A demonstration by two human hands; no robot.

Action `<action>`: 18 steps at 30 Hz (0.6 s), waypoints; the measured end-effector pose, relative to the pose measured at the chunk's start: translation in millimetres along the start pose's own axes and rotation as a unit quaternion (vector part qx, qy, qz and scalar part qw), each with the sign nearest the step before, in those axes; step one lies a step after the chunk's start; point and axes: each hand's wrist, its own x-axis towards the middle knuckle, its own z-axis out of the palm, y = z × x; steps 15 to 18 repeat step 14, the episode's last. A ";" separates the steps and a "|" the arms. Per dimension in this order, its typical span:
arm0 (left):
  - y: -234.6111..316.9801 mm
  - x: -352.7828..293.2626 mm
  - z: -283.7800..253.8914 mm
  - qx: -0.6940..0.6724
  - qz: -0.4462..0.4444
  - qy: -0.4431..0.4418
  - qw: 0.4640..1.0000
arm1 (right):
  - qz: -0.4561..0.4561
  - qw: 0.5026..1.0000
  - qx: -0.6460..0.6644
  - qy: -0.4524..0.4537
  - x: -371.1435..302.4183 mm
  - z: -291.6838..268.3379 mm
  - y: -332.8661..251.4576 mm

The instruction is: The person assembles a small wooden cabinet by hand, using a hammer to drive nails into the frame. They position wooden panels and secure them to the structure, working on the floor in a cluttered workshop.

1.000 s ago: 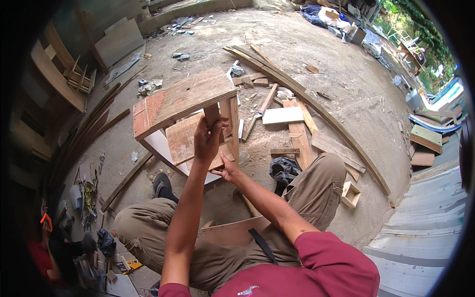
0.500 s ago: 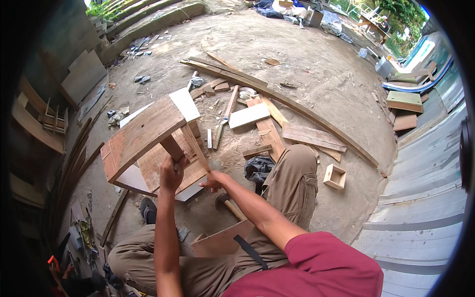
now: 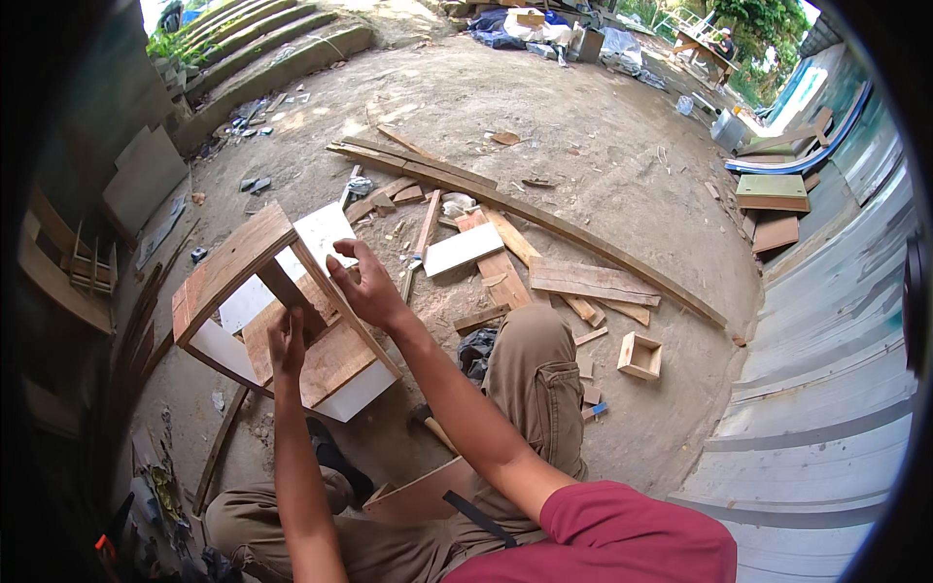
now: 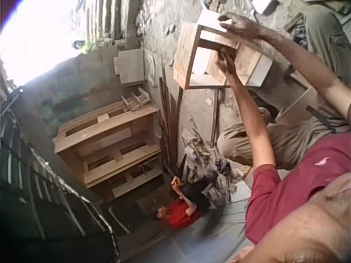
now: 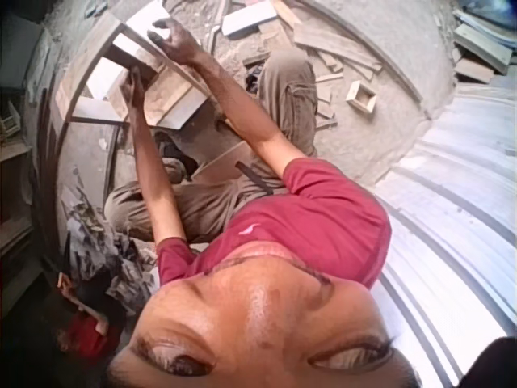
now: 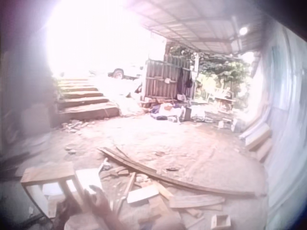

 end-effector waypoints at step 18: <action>-53.0 74.9 -26.9 -0.002 -0.139 -0.018 0.990 | 0.092 0.988 0.041 -0.116 21.3 99.1 95.2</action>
